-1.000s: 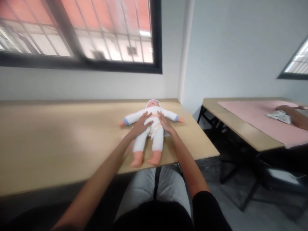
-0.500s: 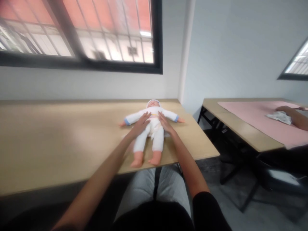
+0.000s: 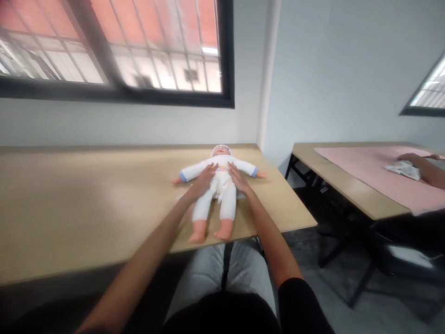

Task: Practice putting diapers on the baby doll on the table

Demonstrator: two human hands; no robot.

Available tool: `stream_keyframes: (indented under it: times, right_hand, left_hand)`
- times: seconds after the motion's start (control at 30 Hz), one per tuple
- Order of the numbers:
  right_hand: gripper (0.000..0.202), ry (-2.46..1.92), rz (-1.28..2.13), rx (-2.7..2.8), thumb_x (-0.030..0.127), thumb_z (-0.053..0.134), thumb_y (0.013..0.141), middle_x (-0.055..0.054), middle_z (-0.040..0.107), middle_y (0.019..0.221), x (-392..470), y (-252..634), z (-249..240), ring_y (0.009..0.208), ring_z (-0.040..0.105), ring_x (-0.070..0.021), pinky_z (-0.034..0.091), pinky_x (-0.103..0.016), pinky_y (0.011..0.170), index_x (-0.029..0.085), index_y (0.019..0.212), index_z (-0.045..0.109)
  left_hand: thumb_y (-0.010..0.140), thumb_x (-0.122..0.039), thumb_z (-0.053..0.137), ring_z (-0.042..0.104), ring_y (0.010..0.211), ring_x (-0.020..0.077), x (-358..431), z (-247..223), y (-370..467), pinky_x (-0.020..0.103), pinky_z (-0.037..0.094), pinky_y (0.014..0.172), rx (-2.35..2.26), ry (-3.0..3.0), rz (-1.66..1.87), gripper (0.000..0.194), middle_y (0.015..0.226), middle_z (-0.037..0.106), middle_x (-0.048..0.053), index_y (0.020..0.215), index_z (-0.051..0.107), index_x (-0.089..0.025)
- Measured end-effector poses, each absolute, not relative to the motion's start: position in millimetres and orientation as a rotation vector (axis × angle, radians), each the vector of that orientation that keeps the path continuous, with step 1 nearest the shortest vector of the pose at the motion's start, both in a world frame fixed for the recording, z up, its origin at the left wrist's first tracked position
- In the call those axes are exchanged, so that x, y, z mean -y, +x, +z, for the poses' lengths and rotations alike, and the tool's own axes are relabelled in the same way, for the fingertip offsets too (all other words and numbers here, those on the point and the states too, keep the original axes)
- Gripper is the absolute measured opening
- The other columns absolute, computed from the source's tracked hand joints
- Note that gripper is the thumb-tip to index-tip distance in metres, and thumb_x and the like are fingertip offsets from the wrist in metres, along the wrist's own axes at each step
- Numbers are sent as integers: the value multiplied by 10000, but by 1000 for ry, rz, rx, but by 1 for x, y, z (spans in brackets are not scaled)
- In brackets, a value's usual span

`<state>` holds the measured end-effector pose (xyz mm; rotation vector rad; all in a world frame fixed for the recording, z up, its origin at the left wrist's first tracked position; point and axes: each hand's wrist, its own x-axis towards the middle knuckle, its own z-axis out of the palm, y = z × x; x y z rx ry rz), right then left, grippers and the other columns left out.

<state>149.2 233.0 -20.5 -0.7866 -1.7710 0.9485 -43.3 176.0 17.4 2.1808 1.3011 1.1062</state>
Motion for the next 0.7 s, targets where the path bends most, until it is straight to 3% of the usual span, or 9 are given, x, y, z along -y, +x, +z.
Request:
stream_keyframes:
  times: [0.23,0.5,0.6,0.7]
  right_hand:
    - [841,-807,941,1794,779,379,829,21,185,1613,-236,150,-22,1504,127,-202,43,-366,1241,261,1492,371]
    - [757,-805,928,1744,742,415,842,4,297,1580,-228,150,-16,1489,189,-213,75,-387,1240,263,1425,474]
    - [609,-773,845,1719,678,453,860,-20,460,1482,-219,149,-4,1447,288,-208,148,-372,1227,266,1279,612]
    - [396,-789,762,1695,563,570,835,-61,518,1399,-209,148,7,1387,367,-231,297,-375,1160,239,1013,714]
  left_hand:
    - [949,-499,363,165,1493,211,-169,22,-41,407,116,1227,-1447,2246,1012,614,1604,240,52,1485,365,-201]
    - [960,-474,340,167,1492,199,-168,21,-41,390,125,1227,-1443,2229,1023,598,1601,252,49,1490,360,-197]
    - [965,-476,337,184,1488,202,-165,23,-41,388,130,1227,-1456,2206,1036,591,1602,250,42,1490,361,-205]
    - [969,-494,332,184,1489,210,-162,26,-41,408,138,1225,-1476,2200,1021,574,1601,253,18,1485,369,-246]
